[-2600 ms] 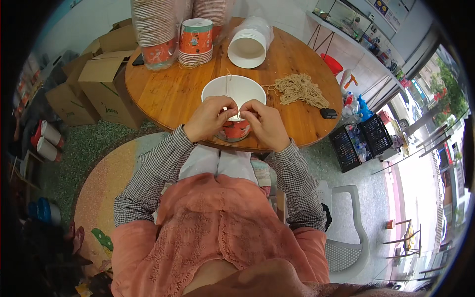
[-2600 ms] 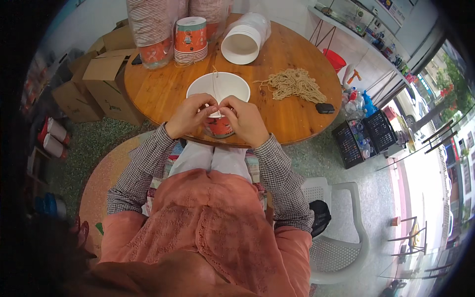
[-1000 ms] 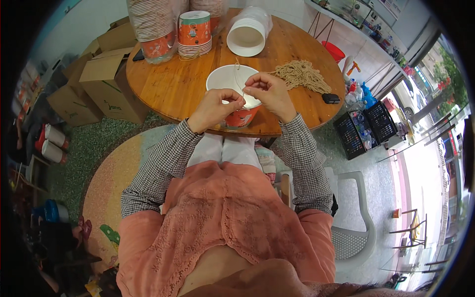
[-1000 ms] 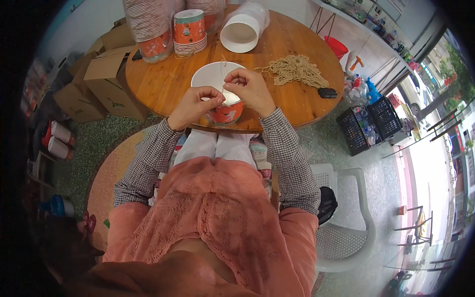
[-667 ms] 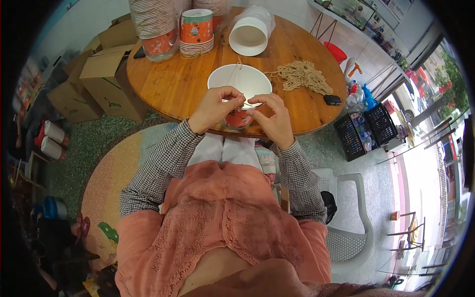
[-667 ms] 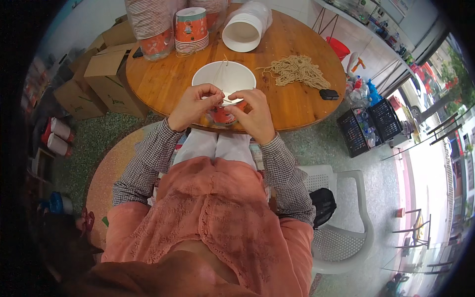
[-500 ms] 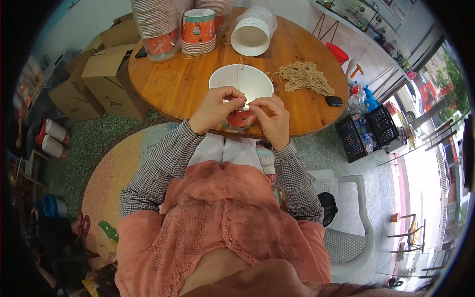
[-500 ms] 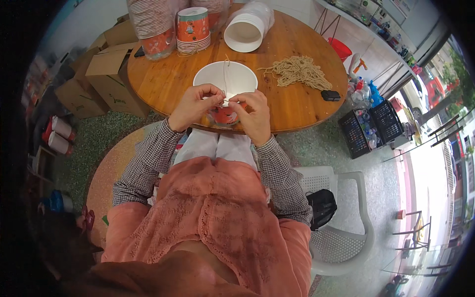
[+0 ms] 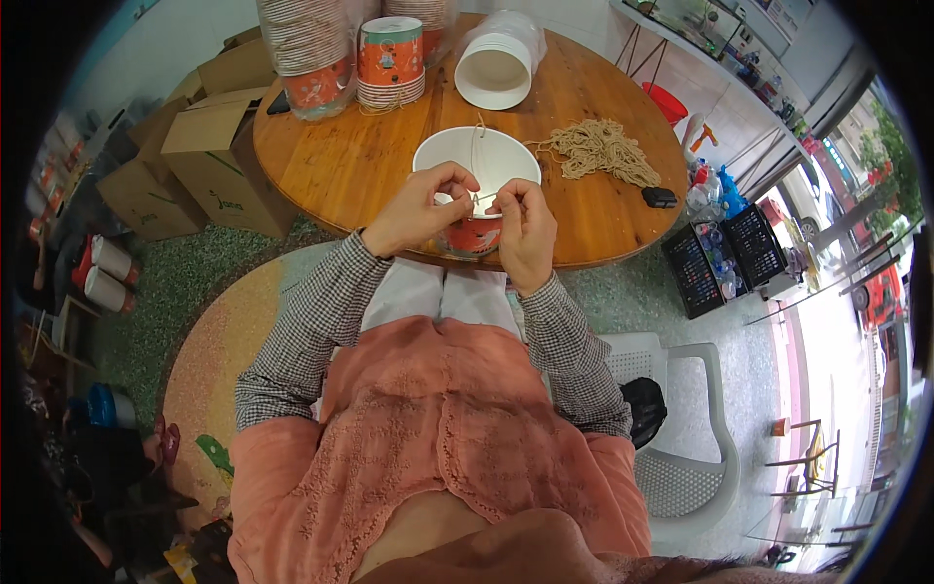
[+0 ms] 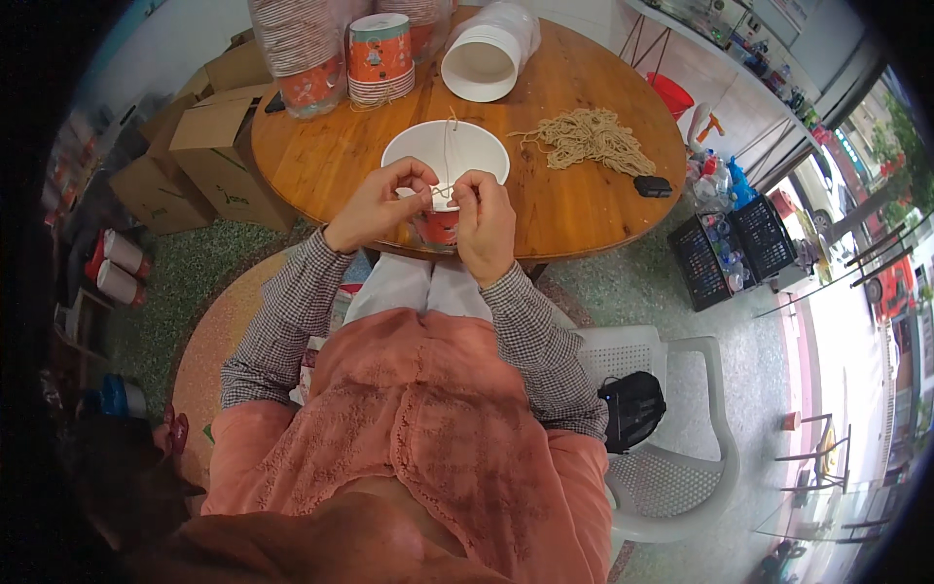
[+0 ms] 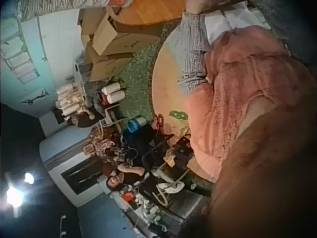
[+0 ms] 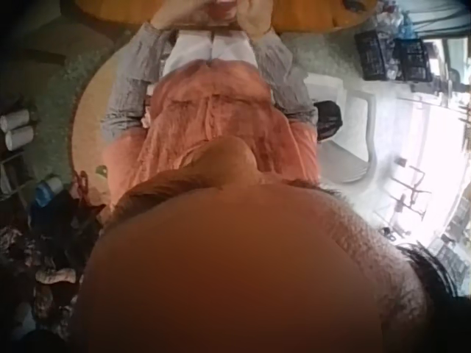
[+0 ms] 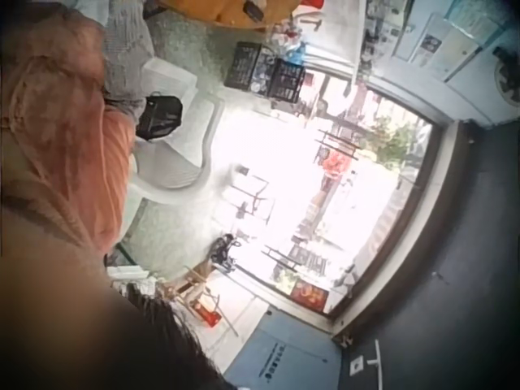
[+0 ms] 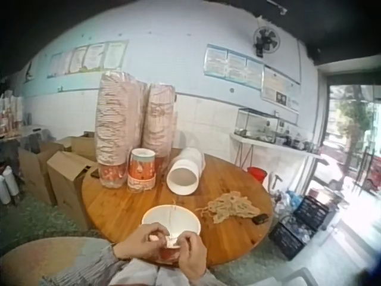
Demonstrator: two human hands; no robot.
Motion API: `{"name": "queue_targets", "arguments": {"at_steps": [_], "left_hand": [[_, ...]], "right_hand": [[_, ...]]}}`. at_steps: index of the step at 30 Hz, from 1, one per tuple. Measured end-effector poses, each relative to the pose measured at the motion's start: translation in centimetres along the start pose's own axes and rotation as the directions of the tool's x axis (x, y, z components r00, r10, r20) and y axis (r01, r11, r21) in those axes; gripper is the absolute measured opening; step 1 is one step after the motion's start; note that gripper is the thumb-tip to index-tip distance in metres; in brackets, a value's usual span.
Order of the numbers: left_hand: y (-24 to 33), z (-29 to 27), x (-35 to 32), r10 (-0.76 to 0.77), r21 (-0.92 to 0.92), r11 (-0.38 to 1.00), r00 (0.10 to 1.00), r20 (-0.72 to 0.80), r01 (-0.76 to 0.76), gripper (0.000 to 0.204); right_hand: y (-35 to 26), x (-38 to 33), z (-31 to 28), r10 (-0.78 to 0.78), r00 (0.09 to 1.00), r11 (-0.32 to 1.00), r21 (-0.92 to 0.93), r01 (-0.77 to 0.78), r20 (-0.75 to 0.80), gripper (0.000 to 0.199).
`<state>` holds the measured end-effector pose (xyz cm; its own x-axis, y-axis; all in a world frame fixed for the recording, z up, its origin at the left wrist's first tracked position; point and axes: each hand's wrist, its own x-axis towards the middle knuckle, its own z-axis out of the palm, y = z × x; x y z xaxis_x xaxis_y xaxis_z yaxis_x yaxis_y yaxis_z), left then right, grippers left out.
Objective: Tying thin carrying strings through holes in paper buckets.
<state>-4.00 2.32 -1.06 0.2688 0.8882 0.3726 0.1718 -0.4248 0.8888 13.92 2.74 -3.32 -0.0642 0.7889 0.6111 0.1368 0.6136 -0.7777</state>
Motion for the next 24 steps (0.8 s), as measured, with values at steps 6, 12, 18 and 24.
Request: {"name": "queue_targets", "arguments": {"at_steps": [6, 12, 18, 24], "left_hand": [[0.7, -0.9, -0.3, -0.106, -0.175, 0.978, 0.993, 0.053, 0.114, 0.018], [2.2, 0.7, -1.3, 0.161, 0.409, 0.908, 0.979, -0.126, -0.097, 0.017], [2.5, 0.5, -1.6, 0.389, 0.675, 0.711, 0.909, -0.147, -0.195, 0.014], [3.5, 0.4, -0.6, 0.305, 0.447, 0.867, 0.943, -0.131, -0.219, 0.012]], "right_hand": [[-0.9, 0.3, -0.2, 0.006, 1.0, 0.995, 0.096, -0.005, -0.005, 0.01], [-1.4, 0.3, -0.8, -0.022, 1.0, 0.997, 0.071, 0.022, 0.009, 0.008], [-1.0, -0.2, -1.0, -0.084, 0.997, 0.996, -0.039, 0.084, 0.001, 0.009], [-1.6, 0.4, -1.7, -0.06, 0.998, 0.997, -0.049, 0.061, 0.005, 0.007]]}}
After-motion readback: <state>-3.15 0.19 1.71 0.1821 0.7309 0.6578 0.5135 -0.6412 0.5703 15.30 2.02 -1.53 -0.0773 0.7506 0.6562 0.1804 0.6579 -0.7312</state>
